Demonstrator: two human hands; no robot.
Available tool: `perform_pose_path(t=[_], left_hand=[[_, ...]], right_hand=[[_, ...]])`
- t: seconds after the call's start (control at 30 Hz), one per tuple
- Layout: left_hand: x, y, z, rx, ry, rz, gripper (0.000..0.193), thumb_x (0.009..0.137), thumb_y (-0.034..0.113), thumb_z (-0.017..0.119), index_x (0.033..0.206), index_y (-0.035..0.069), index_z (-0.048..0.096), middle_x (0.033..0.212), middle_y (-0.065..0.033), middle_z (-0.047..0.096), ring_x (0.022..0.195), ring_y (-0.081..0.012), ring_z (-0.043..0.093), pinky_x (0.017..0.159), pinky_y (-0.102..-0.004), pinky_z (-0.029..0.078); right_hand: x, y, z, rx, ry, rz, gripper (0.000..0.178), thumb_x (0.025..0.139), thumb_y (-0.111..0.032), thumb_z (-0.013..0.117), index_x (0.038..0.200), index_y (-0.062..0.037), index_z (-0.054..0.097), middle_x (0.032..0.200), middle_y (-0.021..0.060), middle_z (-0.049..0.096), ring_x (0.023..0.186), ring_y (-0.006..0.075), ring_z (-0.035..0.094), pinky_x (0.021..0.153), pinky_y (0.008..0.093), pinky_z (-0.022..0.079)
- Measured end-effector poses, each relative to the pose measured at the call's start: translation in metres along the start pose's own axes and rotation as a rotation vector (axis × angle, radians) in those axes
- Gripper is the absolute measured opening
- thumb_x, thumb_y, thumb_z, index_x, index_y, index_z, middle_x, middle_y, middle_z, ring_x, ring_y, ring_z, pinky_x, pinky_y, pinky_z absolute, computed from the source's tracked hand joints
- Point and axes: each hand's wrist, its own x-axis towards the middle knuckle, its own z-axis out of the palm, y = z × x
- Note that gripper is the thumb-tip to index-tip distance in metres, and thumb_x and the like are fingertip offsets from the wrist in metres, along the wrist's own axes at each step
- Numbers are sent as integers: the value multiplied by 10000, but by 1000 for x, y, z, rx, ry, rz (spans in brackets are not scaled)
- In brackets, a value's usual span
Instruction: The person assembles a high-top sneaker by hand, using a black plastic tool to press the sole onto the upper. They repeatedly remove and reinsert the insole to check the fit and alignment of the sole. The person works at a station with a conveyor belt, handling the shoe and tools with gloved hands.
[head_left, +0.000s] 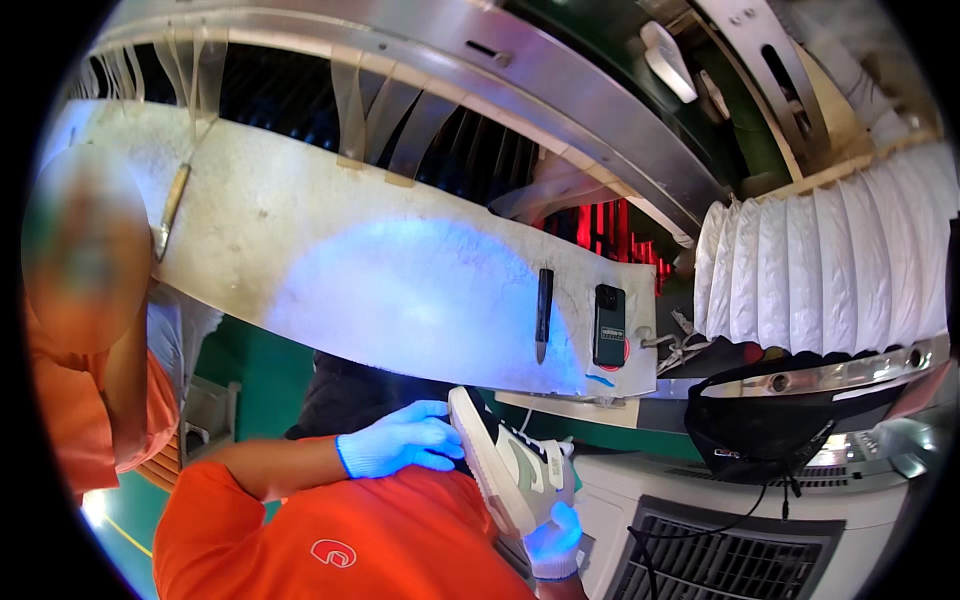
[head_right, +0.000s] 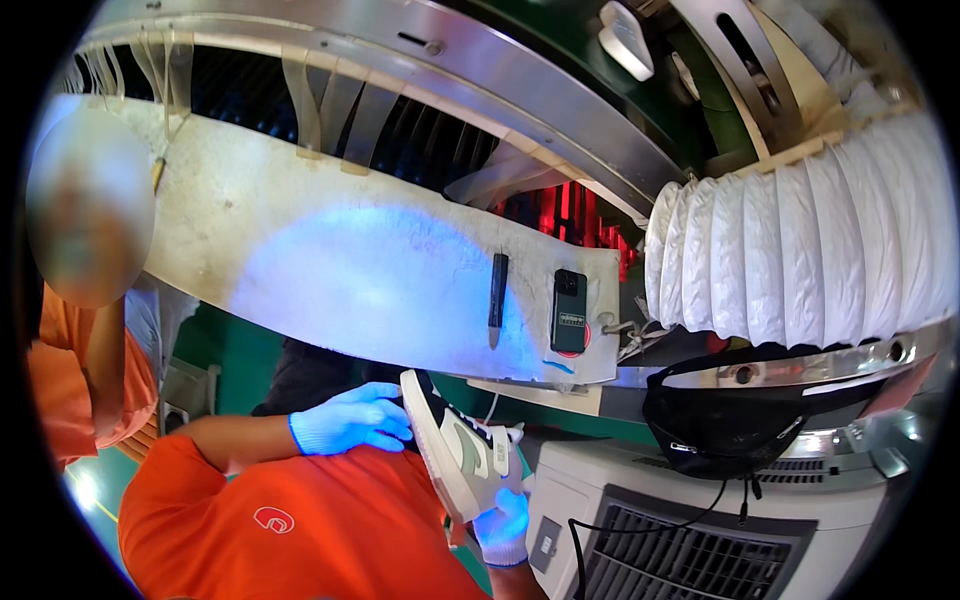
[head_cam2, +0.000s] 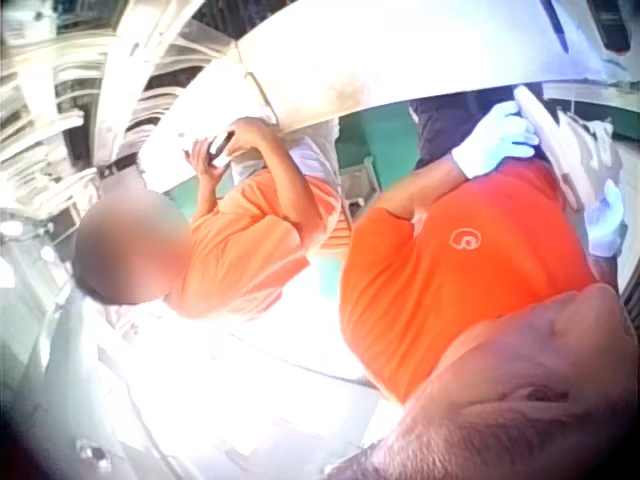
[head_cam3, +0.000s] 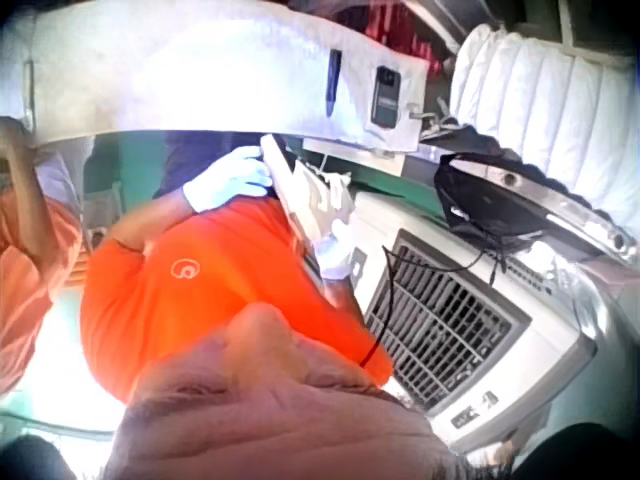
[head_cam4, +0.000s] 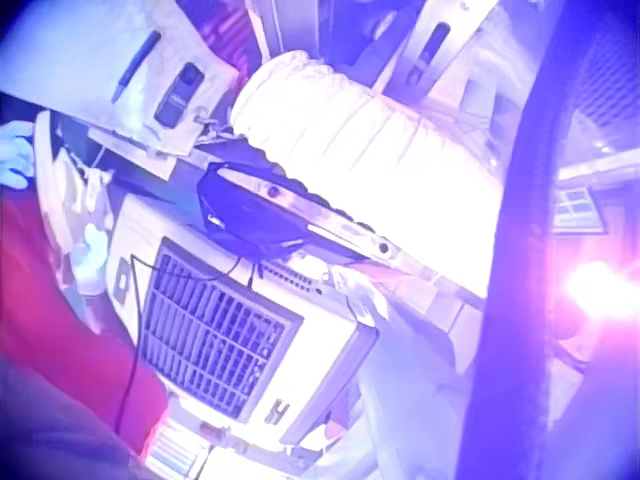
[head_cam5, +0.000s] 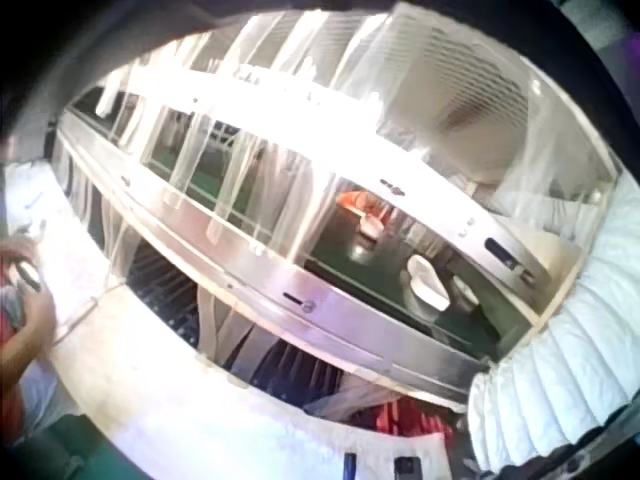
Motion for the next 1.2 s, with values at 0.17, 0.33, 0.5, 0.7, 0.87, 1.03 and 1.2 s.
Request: perform_pose_path(t=[0.17,0.33,0.5,0.7,0.87,1.03,1.2], left_hand=[[35,-27,-28,-87,226,-10,555,1100,356,721,1560,82,576,1486,-147,660,1391,-319,640,1167,-534,560],[2,-30,-21,-60,-52,325,610,1096,477,669,1461,-12,677,1532,-250,659,1453,-424,605,1267,-588,444],[-30,42,16,-4,218,779,382,1130,362,623,1059,-2,713,1239,-218,751,1312,-418,672,1222,-569,473],[-51,109,-38,417,530,1032,349,1120,312,640,970,2,697,1155,-196,772,1239,-363,707,1176,-495,492],[-74,101,-66,819,621,898,456,1109,308,623,1267,-85,792,1339,-182,787,1282,-287,702,1188,-402,478],[-96,122,-29,1390,575,680,1139,740,659,965,1570,-38,616,1413,-201,742,1299,-308,711,1124,-415,546],[-75,142,29,1947,697,361,1319,685,721,963,1665,-21,484,1291,-279,744,1168,-423,757,1015,-461,596]], right_hand=[[-3,20,-65,-41,-77,-65,938,914,-309,817,1706,-6,414,1633,177,577,1485,337,596,1232,500,515],[34,44,-85,10,-89,-79,763,991,-262,697,1671,-3,467,1570,141,641,1381,277,682,1180,428,554],[159,21,-5,-151,-205,-266,648,1054,-220,688,1633,-4,496,1514,121,654,1362,243,650,1176,428,533],[252,10,97,-213,-614,-533,667,1060,-311,746,1584,43,534,1466,107,666,1335,219,624,1172,394,495],[255,32,100,-212,-606,-359,646,1047,-289,731,1565,60,563,1463,135,680,1320,237,636,1166,409,497],[254,30,99,-196,-614,-387,666,1040,-296,732,1575,59,554,1465,138,680,1311,236,639,1165,409,499],[254,30,103,-188,-604,-357,698,1038,-324,739,1583,62,535,1460,137,673,1321,236,631,1165,409,497]])
